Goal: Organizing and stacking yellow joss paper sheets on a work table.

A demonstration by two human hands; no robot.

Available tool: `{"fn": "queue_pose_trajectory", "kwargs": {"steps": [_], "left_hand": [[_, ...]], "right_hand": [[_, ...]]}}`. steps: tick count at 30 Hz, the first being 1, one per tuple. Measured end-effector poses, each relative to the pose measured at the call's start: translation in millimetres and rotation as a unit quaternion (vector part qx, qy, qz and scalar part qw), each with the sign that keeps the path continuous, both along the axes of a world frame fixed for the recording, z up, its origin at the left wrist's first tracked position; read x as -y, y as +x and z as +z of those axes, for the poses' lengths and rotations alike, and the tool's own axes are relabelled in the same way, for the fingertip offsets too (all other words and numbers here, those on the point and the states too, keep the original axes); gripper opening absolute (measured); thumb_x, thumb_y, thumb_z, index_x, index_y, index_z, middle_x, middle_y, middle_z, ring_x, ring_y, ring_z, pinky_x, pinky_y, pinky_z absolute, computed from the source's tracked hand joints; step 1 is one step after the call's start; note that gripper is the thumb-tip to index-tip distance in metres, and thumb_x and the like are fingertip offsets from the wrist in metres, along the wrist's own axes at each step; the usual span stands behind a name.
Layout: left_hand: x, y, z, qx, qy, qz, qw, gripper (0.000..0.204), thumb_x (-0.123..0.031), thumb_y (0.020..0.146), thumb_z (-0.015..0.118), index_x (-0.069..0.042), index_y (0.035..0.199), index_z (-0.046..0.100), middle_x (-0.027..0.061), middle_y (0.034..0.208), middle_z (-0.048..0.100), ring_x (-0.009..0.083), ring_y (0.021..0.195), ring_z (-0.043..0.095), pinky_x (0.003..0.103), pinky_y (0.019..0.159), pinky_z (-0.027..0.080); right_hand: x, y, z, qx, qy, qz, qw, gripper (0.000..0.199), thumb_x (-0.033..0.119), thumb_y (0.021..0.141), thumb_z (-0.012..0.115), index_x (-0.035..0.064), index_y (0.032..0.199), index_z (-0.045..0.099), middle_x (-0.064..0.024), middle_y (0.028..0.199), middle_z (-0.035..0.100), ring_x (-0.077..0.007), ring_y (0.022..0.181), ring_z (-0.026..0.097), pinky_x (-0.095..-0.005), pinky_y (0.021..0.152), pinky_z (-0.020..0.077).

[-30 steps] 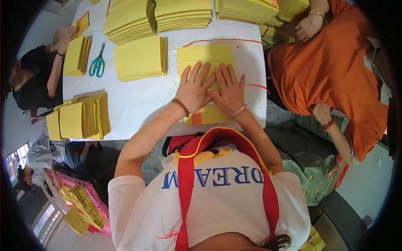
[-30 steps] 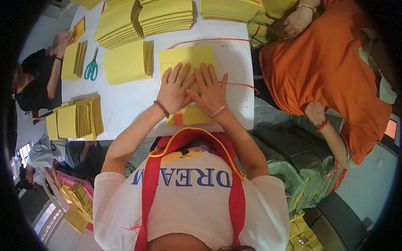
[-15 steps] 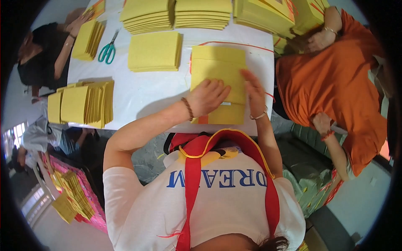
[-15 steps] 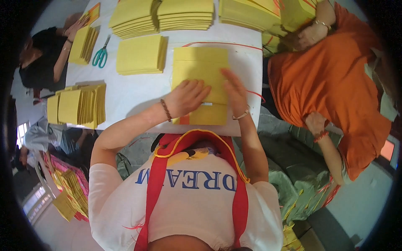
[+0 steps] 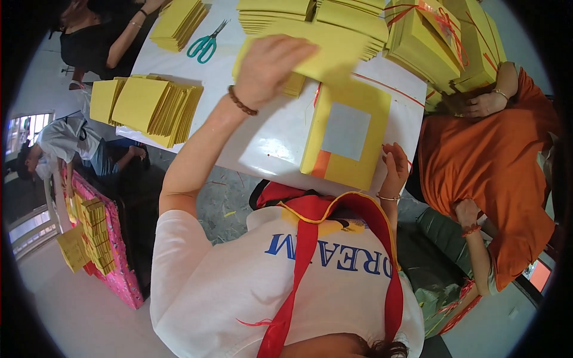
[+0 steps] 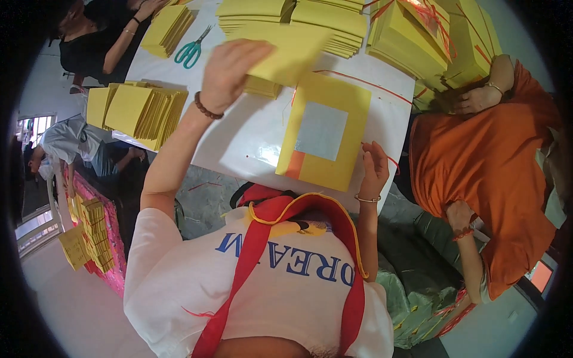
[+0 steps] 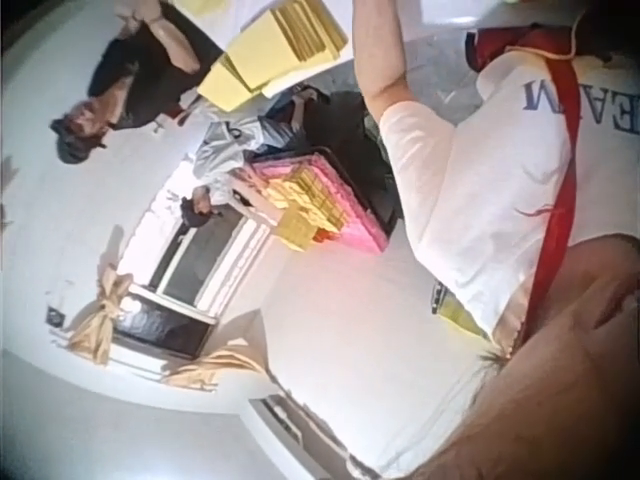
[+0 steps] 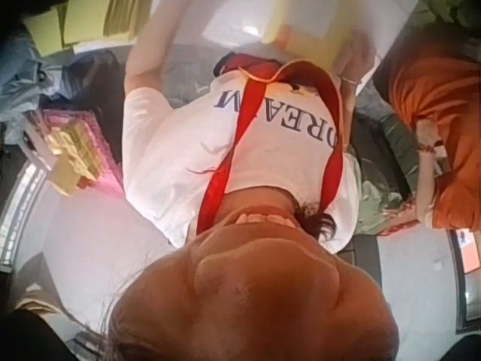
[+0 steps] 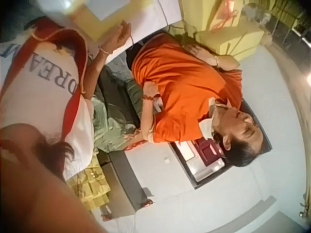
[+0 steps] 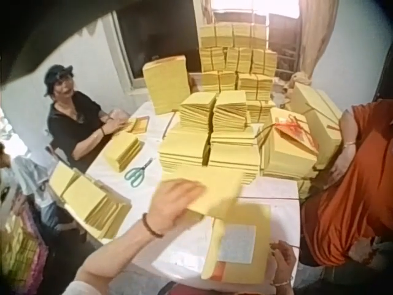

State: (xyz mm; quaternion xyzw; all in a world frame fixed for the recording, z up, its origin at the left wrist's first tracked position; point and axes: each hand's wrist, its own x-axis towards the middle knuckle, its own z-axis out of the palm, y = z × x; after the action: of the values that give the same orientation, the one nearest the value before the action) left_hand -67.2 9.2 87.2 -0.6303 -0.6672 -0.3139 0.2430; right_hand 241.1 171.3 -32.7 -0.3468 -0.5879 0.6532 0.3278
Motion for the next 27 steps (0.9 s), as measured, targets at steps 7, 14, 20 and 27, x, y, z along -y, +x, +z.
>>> {"fn": "queue_pose_trajectory", "kwargs": {"steps": [7,14,20,27], "left_hand": [[34,-41,-119,-0.01,-0.174,0.125,0.977,0.054,-0.005,0.061,0.064,-0.017,0.114,0.054,0.0019,0.109,0.055,0.0218,0.101,0.048,0.038,0.084,0.037],[32,-38,-105,0.035,-0.31,0.127,0.942,0.057,-0.009,0.065,0.062,-0.015,0.12,0.048,0.0054,0.119,0.049,0.0258,0.108,0.044,0.041,0.091,0.034],[35,-22,-132,0.054,-0.259,0.158,0.951,0.061,-0.006,0.068,0.056,-0.011,0.127,0.04,0.0125,0.13,0.038,0.0322,0.12,0.034,0.045,0.099,0.028],[26,-39,-94,0.027,-0.319,0.139,0.937,0.066,-0.011,0.066,0.058,-0.014,0.129,0.038,0.0121,0.131,0.038,0.0323,0.121,0.033,0.045,0.099,0.028]], "right_hand": [[5,-3,-15,0.017,0.025,0.011,0.999,0.029,0.004,0.086,0.053,-0.0008,0.115,0.052,-0.009,0.108,0.059,-0.0161,0.101,0.055,-0.0283,0.09,0.0413],[7,1,-6,0.005,0.031,0.036,0.999,0.027,0.004,0.087,0.052,-0.0015,0.113,0.053,-0.009,0.109,0.059,-0.016,0.102,0.054,-0.0282,0.09,0.0412],[8,6,1,0.053,0.076,0.031,0.995,0.029,0.009,0.082,0.058,0.0021,0.111,0.056,-0.0066,0.112,0.058,-0.0187,0.105,0.053,-0.0317,0.09,0.04],[3,-11,12,0.173,0.481,0.153,0.846,0.03,0.015,0.07,0.067,0.0083,0.098,0.061,-0.0104,0.107,0.058,-0.0319,0.11,0.047,-0.042,0.092,0.036]]}}
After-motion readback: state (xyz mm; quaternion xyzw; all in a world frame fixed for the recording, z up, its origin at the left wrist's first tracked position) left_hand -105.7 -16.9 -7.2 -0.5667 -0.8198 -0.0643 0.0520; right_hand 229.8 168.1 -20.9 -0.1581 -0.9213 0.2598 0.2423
